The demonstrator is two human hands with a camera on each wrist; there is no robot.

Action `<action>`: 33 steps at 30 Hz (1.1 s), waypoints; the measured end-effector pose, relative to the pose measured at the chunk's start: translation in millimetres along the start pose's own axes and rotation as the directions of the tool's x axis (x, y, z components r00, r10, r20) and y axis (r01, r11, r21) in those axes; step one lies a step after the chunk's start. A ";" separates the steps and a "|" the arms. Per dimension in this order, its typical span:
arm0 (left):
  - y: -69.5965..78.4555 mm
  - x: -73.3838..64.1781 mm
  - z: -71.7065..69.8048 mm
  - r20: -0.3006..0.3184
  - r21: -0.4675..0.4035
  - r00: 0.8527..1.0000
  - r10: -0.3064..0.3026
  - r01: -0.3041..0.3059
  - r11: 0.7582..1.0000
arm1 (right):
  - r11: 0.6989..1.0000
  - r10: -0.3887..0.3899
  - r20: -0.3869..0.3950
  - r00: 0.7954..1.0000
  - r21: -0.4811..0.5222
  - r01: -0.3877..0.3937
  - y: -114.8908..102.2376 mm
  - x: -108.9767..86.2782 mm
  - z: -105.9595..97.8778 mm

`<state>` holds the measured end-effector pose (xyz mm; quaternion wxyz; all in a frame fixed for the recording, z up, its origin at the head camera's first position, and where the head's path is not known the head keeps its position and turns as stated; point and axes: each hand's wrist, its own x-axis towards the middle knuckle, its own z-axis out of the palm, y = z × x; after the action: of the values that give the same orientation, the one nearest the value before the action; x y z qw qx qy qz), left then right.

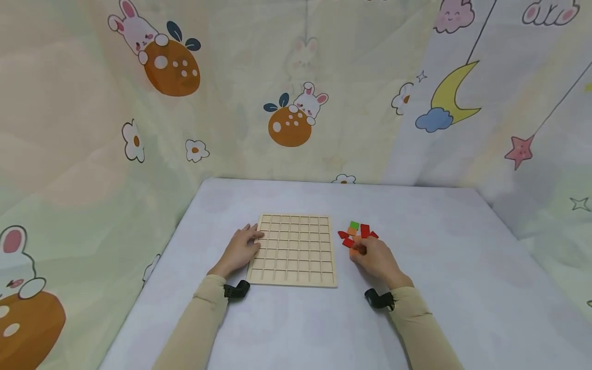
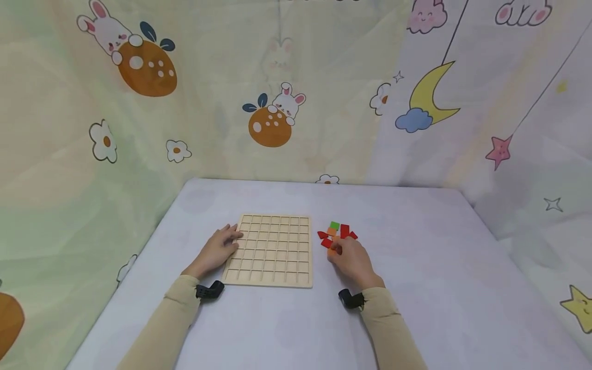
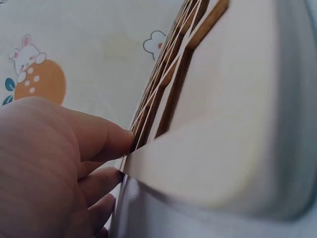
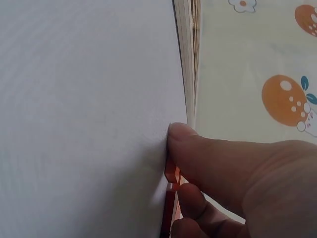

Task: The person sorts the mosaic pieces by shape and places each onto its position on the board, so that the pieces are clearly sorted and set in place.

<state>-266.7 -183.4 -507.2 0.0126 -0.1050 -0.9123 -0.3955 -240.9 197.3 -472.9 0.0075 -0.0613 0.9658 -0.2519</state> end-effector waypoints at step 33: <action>6.4 -11.1 -0.6 -0.046 -0.031 0.999 0.006 -0.007 0.999 | 0.988 -0.067 -0.032 0.997 0.135 0.071 -48.0 43.2 11.9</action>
<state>-254.6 -181.6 -503.4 0.0331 -0.0992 -0.9052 -0.4119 -277.7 144.7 -459.2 -0.0102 -0.0907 0.9436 -0.3181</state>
